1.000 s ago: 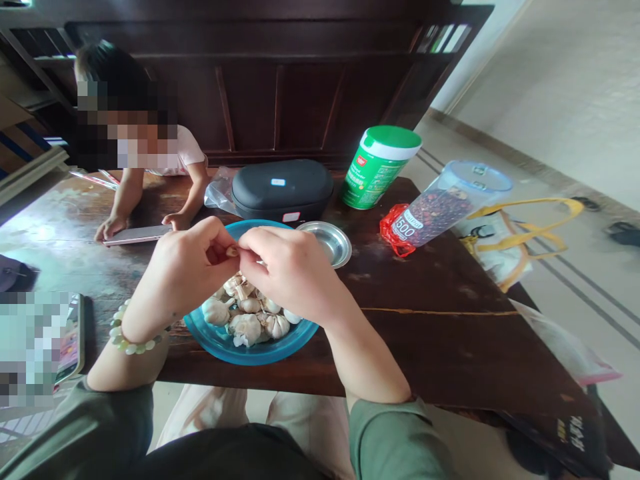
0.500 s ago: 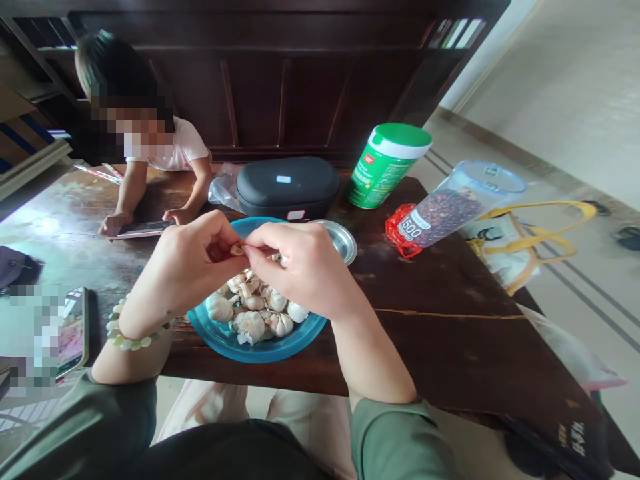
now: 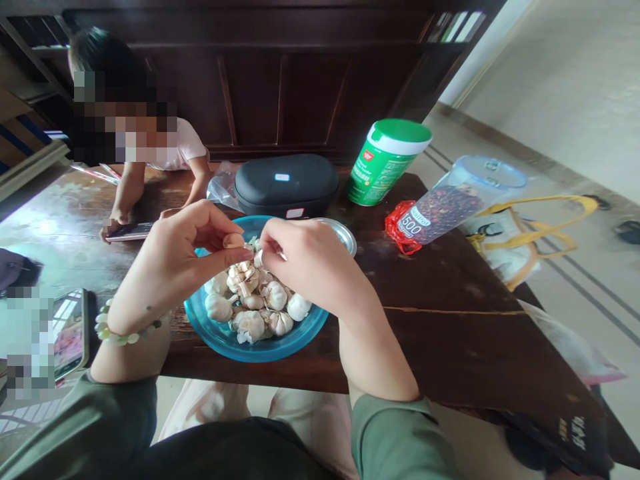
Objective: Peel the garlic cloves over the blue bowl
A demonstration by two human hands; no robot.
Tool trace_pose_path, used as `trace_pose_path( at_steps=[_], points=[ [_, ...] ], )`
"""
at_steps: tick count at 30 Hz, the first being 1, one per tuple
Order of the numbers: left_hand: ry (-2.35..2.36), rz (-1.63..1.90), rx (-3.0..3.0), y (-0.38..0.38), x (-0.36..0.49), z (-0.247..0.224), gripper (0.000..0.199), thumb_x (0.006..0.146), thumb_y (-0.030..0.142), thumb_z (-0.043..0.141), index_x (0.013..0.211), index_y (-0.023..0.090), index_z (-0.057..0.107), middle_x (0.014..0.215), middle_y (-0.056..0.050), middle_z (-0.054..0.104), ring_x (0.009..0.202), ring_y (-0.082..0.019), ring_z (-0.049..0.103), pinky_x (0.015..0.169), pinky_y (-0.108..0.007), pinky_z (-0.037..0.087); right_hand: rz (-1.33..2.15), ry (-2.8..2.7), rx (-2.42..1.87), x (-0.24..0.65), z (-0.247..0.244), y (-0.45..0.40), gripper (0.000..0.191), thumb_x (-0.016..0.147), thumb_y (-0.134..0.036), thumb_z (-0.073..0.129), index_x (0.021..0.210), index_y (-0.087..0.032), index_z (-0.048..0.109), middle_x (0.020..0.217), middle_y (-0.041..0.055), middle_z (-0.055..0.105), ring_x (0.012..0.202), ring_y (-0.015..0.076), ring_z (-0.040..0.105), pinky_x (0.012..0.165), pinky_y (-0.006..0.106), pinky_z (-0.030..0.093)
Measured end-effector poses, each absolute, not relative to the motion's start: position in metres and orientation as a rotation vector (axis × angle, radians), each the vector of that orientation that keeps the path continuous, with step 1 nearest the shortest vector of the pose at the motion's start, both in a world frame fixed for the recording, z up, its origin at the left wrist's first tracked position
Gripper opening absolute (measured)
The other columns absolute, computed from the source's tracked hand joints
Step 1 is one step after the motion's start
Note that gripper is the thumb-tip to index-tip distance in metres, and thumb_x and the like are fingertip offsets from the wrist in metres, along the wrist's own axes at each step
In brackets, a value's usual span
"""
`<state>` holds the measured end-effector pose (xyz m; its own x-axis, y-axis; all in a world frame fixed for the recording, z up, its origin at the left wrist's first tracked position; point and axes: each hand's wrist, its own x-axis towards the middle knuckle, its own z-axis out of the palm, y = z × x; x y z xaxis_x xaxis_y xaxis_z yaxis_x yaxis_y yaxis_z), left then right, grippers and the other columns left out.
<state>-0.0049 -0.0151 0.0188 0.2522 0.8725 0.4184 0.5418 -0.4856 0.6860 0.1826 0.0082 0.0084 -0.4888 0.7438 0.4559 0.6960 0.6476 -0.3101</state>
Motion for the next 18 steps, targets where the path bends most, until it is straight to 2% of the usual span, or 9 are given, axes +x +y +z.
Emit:
trace_pose_path(
  at_steps=[3,6,9,13,18],
  points=[
    [1.261,1.034,2.165,-0.014,-0.008,0.021,0.012,0.080,0.024,0.065,0.088,0.016,0.061,0.078,0.001,0.066,0.069,-0.010,0.061,0.063,-0.021,0.046,0.029,-2.581,-1.258,0.183,0.007,0.011,0.014,0.085,-0.016,0.052,0.072,-0.020,0.057,0.064,-0.0008,0.064,0.063,0.0158,0.061,0.055,0.027,0.031],
    [1.270,0.950,2.247,-0.007,-0.009,0.014,0.011,0.080,0.023,0.063,0.090,0.017,0.063,0.077,0.002,0.065,0.069,-0.010,0.059,0.064,-0.021,0.045,-0.007,-2.728,-1.299,0.180,0.005,0.011,0.013,0.085,-0.013,0.050,0.080,-0.020,0.059,0.073,0.0020,0.067,0.071,0.0190,0.065,0.055,0.028,0.028],
    [1.270,0.861,2.280,0.005,-0.008,-0.007,0.009,0.079,0.022,0.064,0.087,0.017,0.062,0.076,0.002,0.064,0.067,-0.010,0.057,0.063,-0.020,0.043,0.057,-2.789,-1.316,0.178,0.003,0.009,0.019,0.087,-0.010,0.047,0.086,-0.021,0.062,0.081,0.0038,0.071,0.077,0.0202,0.067,0.058,0.029,0.030],
    [1.168,0.726,2.148,0.015,-0.011,-0.043,0.013,0.078,0.026,0.064,0.087,0.016,0.062,0.071,0.002,0.062,0.063,-0.009,0.054,0.060,-0.020,0.042,0.115,-2.800,-1.384,0.175,0.001,0.009,0.021,0.093,-0.025,0.046,0.082,-0.020,0.064,0.082,0.0055,0.072,0.076,0.0209,0.067,0.060,0.029,0.032],
    [1.078,0.838,1.923,0.011,-0.022,-0.061,0.027,0.075,0.036,0.070,0.086,0.015,0.058,0.073,0.001,0.061,0.065,-0.010,0.055,0.060,-0.021,0.044,0.101,-2.818,-1.406,0.169,-0.005,0.014,0.018,0.092,-0.026,0.049,0.085,-0.021,0.064,0.090,0.0058,0.073,0.083,0.0224,0.068,0.062,0.029,0.034]
  ],
)
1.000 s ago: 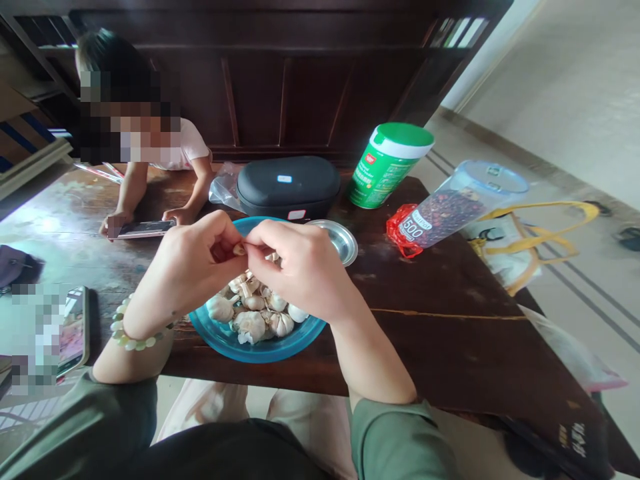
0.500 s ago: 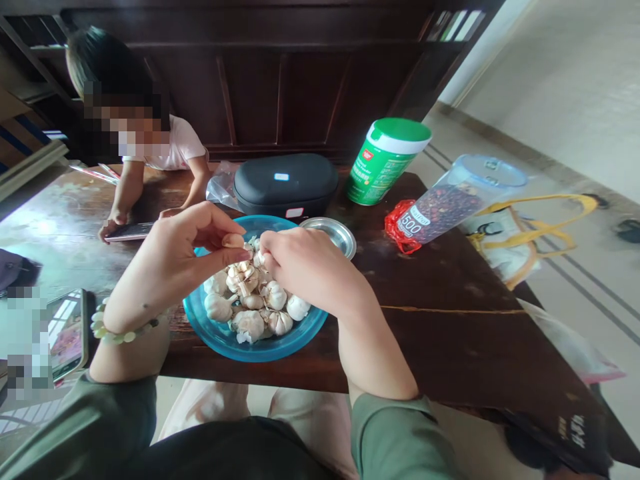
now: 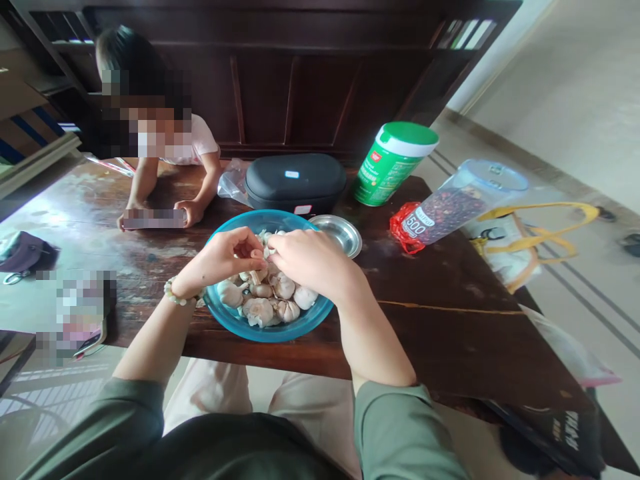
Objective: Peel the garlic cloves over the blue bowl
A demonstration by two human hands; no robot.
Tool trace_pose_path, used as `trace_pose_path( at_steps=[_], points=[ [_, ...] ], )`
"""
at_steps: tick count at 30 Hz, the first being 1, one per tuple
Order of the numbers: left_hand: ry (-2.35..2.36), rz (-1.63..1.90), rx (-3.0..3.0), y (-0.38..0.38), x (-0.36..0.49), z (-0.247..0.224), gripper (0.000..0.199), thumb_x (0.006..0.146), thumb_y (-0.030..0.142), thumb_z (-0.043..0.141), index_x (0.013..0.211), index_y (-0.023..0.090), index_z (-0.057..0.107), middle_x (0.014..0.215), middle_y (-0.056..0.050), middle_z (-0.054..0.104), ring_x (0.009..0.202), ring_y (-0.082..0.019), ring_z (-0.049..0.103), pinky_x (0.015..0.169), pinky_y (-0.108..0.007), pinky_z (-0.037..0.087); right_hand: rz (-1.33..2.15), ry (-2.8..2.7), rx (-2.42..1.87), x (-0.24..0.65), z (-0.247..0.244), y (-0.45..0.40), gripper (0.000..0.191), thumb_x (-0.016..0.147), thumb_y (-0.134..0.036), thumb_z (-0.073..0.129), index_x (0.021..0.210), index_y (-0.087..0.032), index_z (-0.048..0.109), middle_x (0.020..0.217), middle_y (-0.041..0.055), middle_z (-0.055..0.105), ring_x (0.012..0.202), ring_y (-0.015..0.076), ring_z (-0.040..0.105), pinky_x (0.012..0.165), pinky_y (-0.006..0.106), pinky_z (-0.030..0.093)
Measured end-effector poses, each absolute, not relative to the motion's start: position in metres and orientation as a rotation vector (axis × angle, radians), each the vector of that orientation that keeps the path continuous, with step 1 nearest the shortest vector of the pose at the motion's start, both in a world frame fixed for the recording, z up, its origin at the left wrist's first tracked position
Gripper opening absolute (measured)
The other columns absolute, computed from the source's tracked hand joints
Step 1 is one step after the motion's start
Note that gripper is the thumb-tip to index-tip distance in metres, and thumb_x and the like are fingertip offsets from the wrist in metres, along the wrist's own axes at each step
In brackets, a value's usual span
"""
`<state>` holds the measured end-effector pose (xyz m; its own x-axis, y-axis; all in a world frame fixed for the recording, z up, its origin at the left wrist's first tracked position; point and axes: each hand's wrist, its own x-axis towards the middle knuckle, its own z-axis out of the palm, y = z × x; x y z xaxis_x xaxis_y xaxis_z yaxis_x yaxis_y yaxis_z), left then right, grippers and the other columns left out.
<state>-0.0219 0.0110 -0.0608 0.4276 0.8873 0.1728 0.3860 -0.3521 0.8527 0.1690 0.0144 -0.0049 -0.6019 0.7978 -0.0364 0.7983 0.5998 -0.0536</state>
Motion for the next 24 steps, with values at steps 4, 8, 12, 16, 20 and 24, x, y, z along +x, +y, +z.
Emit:
trace_pose_path(
  at_steps=[4,8,12,16,20,24],
  points=[
    [1.112,0.819,1.923,0.013,-0.028,-0.068,0.036,0.069,0.045,0.074,0.080,0.015,0.056,0.070,0.001,0.063,0.061,-0.010,0.054,0.056,-0.021,0.043,-0.127,2.821,1.370,0.165,-0.006,0.019,0.018,0.093,-0.031,0.048,0.091,-0.023,0.064,0.093,0.0047,0.073,0.086,0.0235,0.068,0.065,0.029,0.036],
    [1.160,0.834,1.900,0.019,-0.030,-0.075,0.033,0.069,0.042,0.074,0.080,0.015,0.058,0.071,-0.001,0.064,0.062,-0.011,0.056,0.057,-0.022,0.045,-0.233,2.870,1.333,0.164,-0.006,0.024,0.019,0.093,-0.031,0.048,0.102,-0.026,0.064,0.101,0.0041,0.072,0.092,0.0236,0.067,0.072,0.030,0.040],
    [1.139,0.831,1.869,0.019,-0.032,-0.077,0.028,0.074,0.037,0.070,0.088,0.014,0.062,0.075,-0.002,0.065,0.065,-0.012,0.058,0.061,-0.023,0.047,-0.318,2.892,1.349,0.168,-0.007,0.028,0.021,0.092,-0.031,0.051,0.105,-0.024,0.065,0.103,0.0057,0.072,0.094,0.0237,0.067,0.074,0.029,0.041],
    [1.107,0.722,1.891,0.017,-0.035,-0.077,0.030,0.077,0.038,0.067,0.097,0.015,0.066,0.078,-0.003,0.065,0.068,-0.012,0.058,0.064,-0.023,0.047,-0.360,3.004,1.424,0.174,-0.018,0.031,0.023,0.092,-0.029,0.051,0.110,-0.024,0.065,0.107,0.0052,0.072,0.096,0.0226,0.066,0.076,0.029,0.043],
    [1.135,0.639,1.936,0.018,-0.035,-0.075,0.035,0.079,0.040,0.064,0.103,0.015,0.068,0.076,-0.002,0.064,0.067,-0.012,0.057,0.063,-0.022,0.045,-0.404,3.233,1.411,0.175,-0.045,0.025,0.021,0.091,-0.019,0.049,0.097,-0.019,0.069,0.102,0.0054,0.072,0.094,0.0194,0.065,0.080,0.028,0.044],
    [1.159,0.584,1.984,0.018,-0.035,-0.071,0.038,0.080,0.041,0.062,0.105,0.015,0.070,0.076,-0.002,0.066,0.061,-0.011,0.055,0.059,-0.021,0.042,-0.563,3.399,1.429,0.173,-0.068,0.017,0.018,0.090,-0.016,0.052,0.091,-0.017,0.071,0.091,0.0047,0.072,0.083,0.0159,0.065,0.076,0.026,0.046]
  ],
)
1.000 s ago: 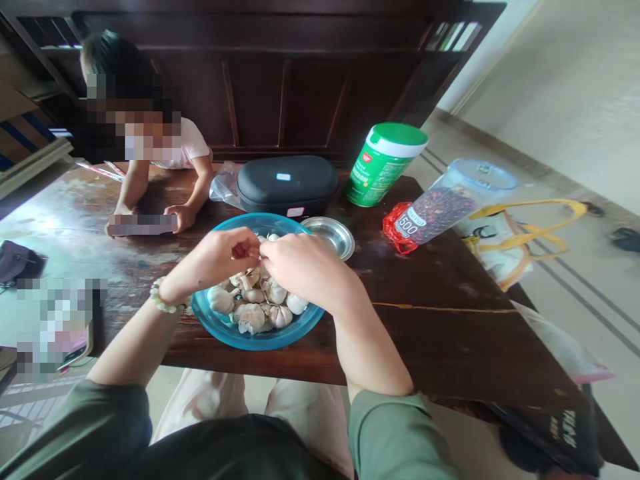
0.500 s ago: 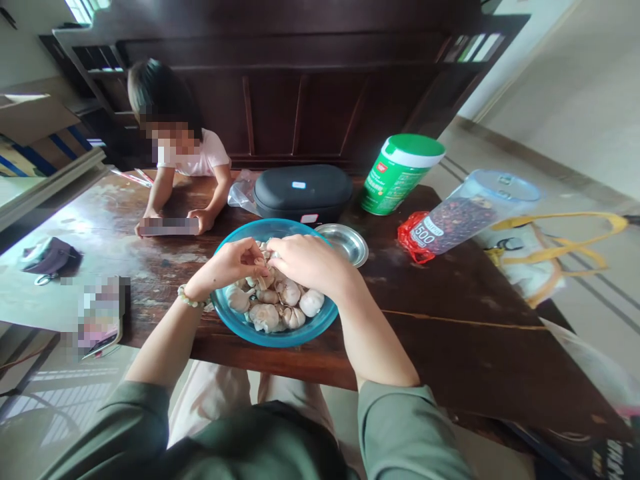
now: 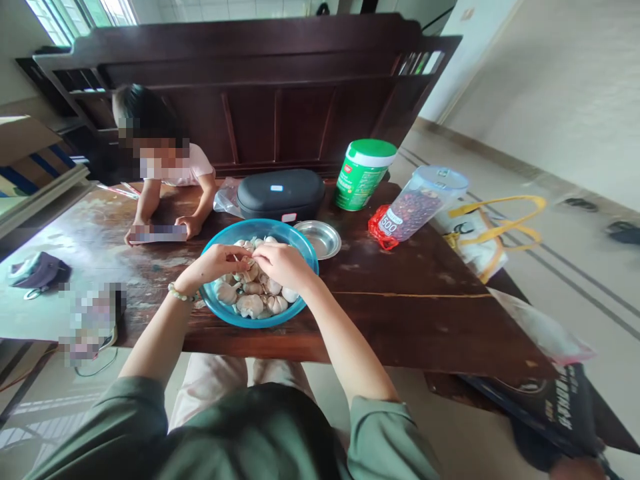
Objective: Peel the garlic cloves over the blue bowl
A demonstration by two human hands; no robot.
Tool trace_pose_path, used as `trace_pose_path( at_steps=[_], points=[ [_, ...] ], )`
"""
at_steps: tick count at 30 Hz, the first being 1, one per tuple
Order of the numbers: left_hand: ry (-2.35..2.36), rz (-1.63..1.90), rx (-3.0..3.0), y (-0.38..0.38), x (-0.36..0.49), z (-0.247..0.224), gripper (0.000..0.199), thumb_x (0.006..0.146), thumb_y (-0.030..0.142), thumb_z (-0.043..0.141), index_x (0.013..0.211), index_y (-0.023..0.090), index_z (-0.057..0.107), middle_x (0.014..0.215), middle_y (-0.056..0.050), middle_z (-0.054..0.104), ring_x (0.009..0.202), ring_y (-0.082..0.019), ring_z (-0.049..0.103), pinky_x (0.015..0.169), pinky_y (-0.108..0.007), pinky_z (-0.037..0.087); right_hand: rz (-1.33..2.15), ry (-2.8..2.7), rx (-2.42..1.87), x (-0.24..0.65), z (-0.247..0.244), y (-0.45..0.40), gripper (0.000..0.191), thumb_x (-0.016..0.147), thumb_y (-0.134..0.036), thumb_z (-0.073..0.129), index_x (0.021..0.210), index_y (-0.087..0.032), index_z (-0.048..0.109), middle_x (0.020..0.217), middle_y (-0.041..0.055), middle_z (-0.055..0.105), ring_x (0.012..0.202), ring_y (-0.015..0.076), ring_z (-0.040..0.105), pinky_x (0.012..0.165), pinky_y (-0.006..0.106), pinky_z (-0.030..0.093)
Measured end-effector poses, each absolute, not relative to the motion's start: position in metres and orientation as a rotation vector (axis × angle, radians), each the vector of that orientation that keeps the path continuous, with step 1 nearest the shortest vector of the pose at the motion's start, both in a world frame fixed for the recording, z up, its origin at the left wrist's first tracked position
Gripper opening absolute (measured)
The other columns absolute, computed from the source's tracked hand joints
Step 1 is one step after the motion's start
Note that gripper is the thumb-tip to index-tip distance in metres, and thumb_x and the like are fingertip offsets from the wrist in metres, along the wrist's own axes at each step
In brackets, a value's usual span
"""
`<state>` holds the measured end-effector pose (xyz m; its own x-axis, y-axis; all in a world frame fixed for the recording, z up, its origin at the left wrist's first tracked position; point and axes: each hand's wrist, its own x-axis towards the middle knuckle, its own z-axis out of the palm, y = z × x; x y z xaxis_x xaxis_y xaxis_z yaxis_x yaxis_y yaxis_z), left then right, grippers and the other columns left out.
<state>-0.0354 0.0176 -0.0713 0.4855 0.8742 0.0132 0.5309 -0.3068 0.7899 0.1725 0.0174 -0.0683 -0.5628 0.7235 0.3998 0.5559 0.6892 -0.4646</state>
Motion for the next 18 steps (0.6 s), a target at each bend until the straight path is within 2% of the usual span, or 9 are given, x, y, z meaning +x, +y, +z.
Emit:
trace_pose_path(
  at_steps=[6,11,15,18],
  points=[
    [1.107,0.661,2.050,0.022,-0.034,-0.070,0.030,0.080,0.036,0.058,0.096,0.013,0.070,0.075,-0.002,0.068,0.058,-0.010,0.057,0.057,-0.020,0.042,0.460,-2.208,-0.895,0.164,-0.062,0.022,0.016,0.089,-0.018,0.054,0.089,-0.017,0.070,0.088,0.0032,0.072,0.078,0.0140,0.063,0.073,0.025,0.045],
    [1.110,0.680,2.162,0.035,-0.026,-0.069,0.020,0.077,0.031,0.061,0.074,0.013,0.070,0.061,0.002,0.060,0.059,-0.009,0.049,0.056,-0.019,0.035,0.519,-2.217,-0.950,0.165,-0.062,0.029,0.014,0.087,-0.021,0.055,0.087,-0.017,0.069,0.082,0.0022,0.071,0.072,0.0129,0.062,0.068,0.024,0.045],
    [1.054,0.660,2.190,0.031,-0.023,-0.066,0.018,0.080,0.028,0.059,0.086,0.015,0.072,0.070,0.001,0.064,0.064,-0.010,0.051,0.061,-0.020,0.038,0.609,-2.143,-0.977,0.172,-0.071,0.024,0.014,0.088,-0.023,0.056,0.085,-0.018,0.068,0.079,0.0007,0.071,0.069,0.0119,0.063,0.067,0.023,0.047],
    [1.018,0.714,2.238,0.022,-0.023,-0.064,0.020,0.083,0.027,0.060,0.092,0.015,0.073,0.077,-0.001,0.065,0.071,-0.011,0.055,0.068,-0.021,0.042,0.620,-2.123,-0.962,0.176,-0.074,0.017,0.013,0.088,-0.025,0.057,0.090,-0.019,0.068,0.085,0.0014,0.072,0.074,0.0125,0.065,0.071,0.023,0.048]
  ],
)
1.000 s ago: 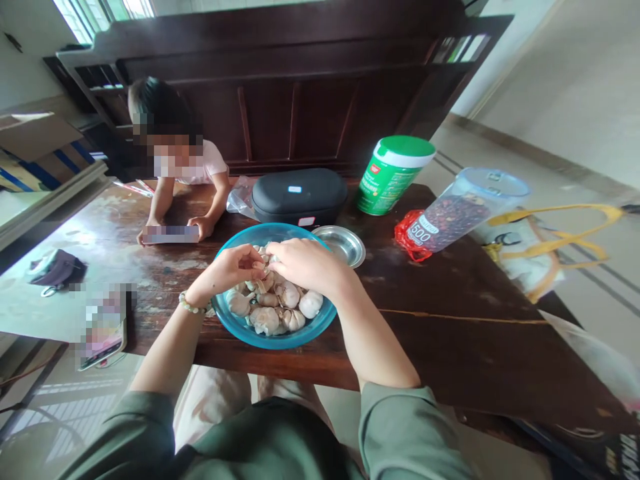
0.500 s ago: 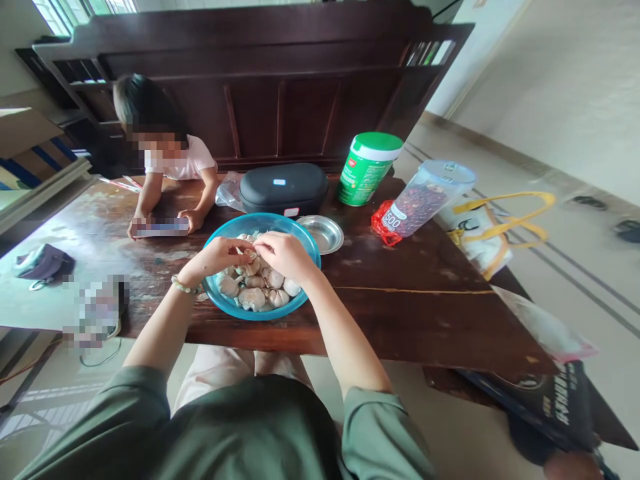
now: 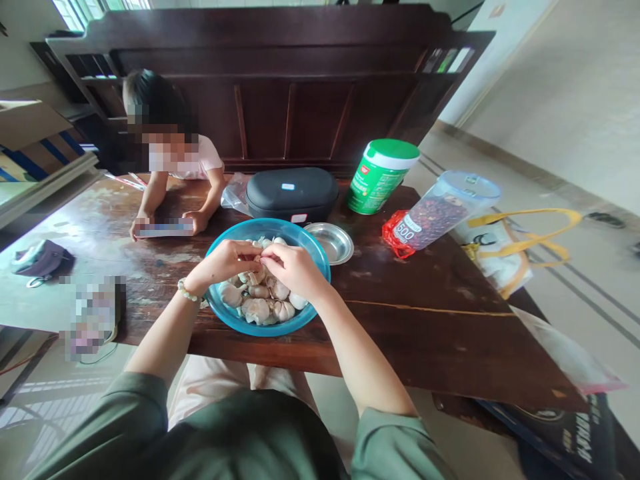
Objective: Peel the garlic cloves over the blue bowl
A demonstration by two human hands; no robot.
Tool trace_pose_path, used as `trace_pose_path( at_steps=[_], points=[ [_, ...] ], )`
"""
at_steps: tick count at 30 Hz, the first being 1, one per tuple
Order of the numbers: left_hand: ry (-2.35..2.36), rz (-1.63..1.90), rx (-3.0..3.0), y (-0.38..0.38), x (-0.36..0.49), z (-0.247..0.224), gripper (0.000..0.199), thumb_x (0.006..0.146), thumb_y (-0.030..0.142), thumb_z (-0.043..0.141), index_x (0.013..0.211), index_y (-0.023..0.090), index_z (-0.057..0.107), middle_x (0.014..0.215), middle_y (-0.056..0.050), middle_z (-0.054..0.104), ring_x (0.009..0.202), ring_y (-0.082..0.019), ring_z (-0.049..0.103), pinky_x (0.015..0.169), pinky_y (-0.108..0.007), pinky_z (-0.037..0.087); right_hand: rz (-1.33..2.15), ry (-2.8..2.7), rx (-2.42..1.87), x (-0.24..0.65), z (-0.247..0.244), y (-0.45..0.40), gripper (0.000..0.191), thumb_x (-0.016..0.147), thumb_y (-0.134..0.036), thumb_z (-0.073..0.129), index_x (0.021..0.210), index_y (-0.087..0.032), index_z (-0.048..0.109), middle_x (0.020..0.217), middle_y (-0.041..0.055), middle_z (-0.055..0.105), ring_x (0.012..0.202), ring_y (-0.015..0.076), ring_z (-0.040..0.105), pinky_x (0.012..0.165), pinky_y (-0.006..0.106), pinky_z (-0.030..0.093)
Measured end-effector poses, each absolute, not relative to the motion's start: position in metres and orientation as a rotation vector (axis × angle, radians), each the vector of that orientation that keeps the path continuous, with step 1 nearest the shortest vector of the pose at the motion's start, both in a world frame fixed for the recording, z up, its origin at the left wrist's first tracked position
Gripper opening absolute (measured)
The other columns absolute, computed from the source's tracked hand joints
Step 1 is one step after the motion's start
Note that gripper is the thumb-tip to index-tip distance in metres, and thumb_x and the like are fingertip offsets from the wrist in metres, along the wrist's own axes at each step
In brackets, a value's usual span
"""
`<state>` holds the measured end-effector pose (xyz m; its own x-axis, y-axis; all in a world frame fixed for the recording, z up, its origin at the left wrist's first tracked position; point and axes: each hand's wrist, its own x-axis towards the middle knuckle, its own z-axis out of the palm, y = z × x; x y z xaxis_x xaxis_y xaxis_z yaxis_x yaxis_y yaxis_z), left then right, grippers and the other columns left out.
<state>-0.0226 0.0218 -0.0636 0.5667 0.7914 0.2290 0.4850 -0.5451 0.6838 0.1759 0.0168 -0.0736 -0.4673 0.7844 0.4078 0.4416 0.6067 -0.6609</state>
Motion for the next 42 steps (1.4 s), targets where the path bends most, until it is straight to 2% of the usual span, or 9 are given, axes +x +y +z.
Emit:
trace_pose_path(
  at_steps=[6,15,20,26,33,38,42],
  points=[
    [1.004,0.865,2.335,0.0126,-0.0205,-0.0627,0.026,0.084,0.028,0.063,0.105,0.015,0.072,0.078,-0.004,0.064,0.071,-0.012,0.054,0.067,-0.022,0.043,0.743,-2.034,-0.963,0.1767,-0.0691,0.0102,0.016,0.089,-0.030,0.057,0.085,-0.018,0.067,0.079,0.0007,0.071,0.066,0.0118,0.064,0.064,0.022,0.049],
    [1.039,0.792,2.431,0.0132,-0.0209,-0.0696,0.026,0.087,0.027,0.060,0.109,0.018,0.071,0.091,-0.007,0.069,0.081,-0.016,0.062,0.075,-0.026,0.047,0.626,-2.135,-0.955,0.1787,-0.0736,0.0106,0.016,0.089,-0.027,0.055,0.083,-0.018,0.066,0.076,0.0009,0.068,0.066,0.0112,0.061,0.064,0.022,0.046],
    [1.024,0.788,2.456,0.0114,-0.0203,-0.0696,0.025,0.088,0.028,0.058,0.107,0.018,0.071,0.089,-0.007,0.067,0.080,-0.015,0.061,0.074,-0.024,0.047,0.650,-2.120,-0.952,0.1795,-0.0736,0.0100,0.017,0.089,-0.027,0.053,0.082,-0.019,0.066,0.074,0.0002,0.067,0.064,0.0112,0.060,0.063,0.022,0.047],
    [1.011,0.812,2.455,0.0120,-0.0211,-0.0700,0.025,0.088,0.027,0.059,0.108,0.018,0.071,0.092,-0.008,0.069,0.083,-0.016,0.063,0.075,-0.026,0.047,0.671,-2.086,-0.943,0.1788,-0.0752,0.0104,0.013,0.087,-0.029,0.059,0.086,-0.019,0.068,0.080,0.0013,0.071,0.071,0.0135,0.065,0.069,0.025,0.052],
    [1.012,0.759,2.428,0.0117,-0.0205,-0.0670,0.025,0.088,0.026,0.057,0.108,0.018,0.071,0.091,-0.007,0.068,0.080,-0.015,0.062,0.073,-0.025,0.047,0.657,-2.110,-0.965,0.1800,-0.0741,0.0103,0.017,0.089,-0.028,0.055,0.083,-0.019,0.068,0.077,0.0013,0.069,0.068,0.0129,0.064,0.067,0.025,0.051],
    [1.018,0.786,2.448,0.0123,-0.0207,-0.0694,0.027,0.088,0.027,0.057,0.111,0.019,0.069,0.089,-0.007,0.067,0.080,-0.015,0.061,0.072,-0.025,0.046,0.656,-2.097,-0.933,0.1791,-0.0737,0.0092,0.014,0.086,-0.029,0.058,0.089,-0.019,0.068,0.084,0.0022,0.072,0.071,0.0140,0.066,0.068,0.025,0.053],
    [1.028,0.773,2.465,0.0116,-0.0210,-0.0706,0.027,0.088,0.027,0.058,0.111,0.019,0.069,0.090,-0.006,0.066,0.080,-0.015,0.060,0.073,-0.025,0.046,0.584,-2.152,-0.964,0.1794,-0.0742,0.0096,0.016,0.089,-0.026,0.054,0.085,-0.019,0.067,0.078,0.0014,0.070,0.068,0.0127,0.063,0.067,0.024,0.050]
  ],
)
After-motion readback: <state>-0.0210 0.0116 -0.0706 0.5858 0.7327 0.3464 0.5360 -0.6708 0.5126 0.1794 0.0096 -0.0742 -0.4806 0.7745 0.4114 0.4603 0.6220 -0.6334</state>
